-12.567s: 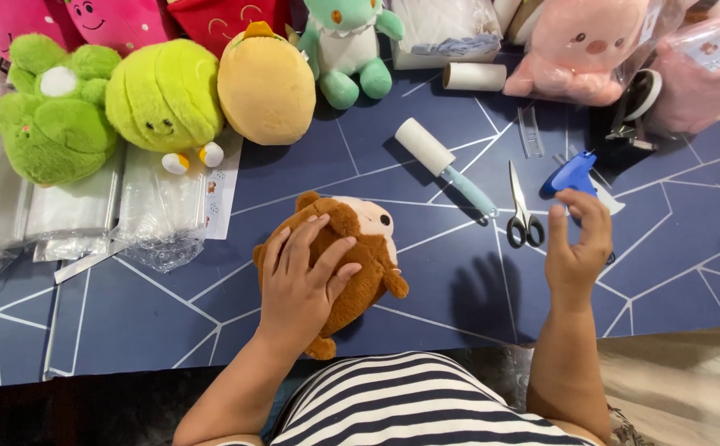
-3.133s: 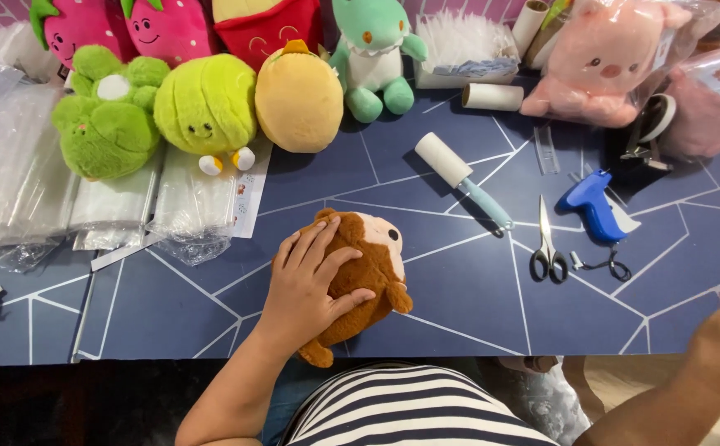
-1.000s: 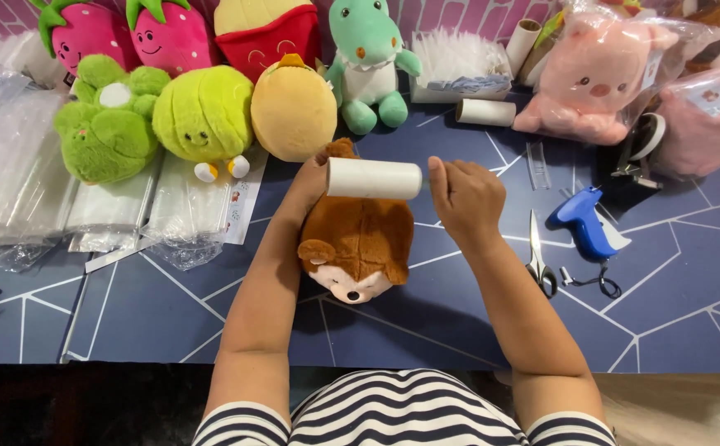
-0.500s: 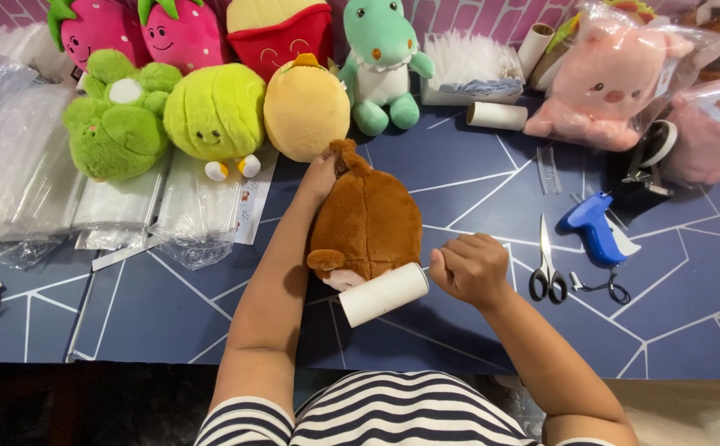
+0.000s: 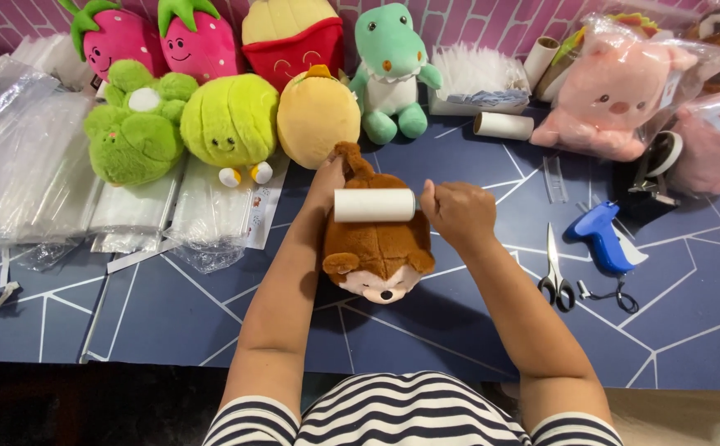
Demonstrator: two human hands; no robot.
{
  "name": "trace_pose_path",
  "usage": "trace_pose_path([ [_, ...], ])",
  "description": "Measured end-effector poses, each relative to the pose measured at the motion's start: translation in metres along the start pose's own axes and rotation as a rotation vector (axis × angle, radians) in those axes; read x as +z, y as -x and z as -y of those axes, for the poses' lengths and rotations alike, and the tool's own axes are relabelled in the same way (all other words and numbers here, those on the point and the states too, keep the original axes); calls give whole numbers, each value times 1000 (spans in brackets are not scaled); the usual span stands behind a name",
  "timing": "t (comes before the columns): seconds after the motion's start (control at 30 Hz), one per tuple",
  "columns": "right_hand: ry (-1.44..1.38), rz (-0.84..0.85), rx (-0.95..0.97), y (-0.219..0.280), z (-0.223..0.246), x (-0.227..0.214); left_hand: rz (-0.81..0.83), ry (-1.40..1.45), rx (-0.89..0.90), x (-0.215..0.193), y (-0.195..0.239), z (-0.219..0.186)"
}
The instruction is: Cleaning a plush toy with a lint roller and trimming loose threads with scissors to prepare it for packaging.
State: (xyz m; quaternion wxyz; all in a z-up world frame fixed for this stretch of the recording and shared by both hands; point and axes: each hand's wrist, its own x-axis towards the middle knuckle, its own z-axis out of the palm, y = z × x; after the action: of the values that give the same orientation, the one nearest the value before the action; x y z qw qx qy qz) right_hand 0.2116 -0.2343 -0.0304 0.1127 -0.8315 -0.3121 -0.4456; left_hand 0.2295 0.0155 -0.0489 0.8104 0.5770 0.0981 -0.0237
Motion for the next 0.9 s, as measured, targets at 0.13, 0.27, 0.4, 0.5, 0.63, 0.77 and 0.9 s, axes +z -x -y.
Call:
trace_pose_path([
  [0.13, -107, 20, -28, 21, 7, -35, 14, -180, 33, -20, -39, 33],
  [0.27, -206, 53, -48, 41, 7, -62, -19, -257, -9, -7, -12, 12],
  [0.4, -285, 16, 113, 50, -18, -45, -4, -337, -72, 8, 13, -14],
  [0.5, -172, 25, 279, 36, -42, -17, 75, -146, 14, 8, -14, 19],
  [0.63, -47, -8, 203, 37, -45, 12, 31, -80, -27, 11, 3, 4],
  [0.77, -210, 32, 204, 59, -28, 2, 15, -241, 18, -4, -22, 23],
  [0.9, -431, 70, 168, 73, -23, -25, 55, -188, -16, 25, 16, -18],
])
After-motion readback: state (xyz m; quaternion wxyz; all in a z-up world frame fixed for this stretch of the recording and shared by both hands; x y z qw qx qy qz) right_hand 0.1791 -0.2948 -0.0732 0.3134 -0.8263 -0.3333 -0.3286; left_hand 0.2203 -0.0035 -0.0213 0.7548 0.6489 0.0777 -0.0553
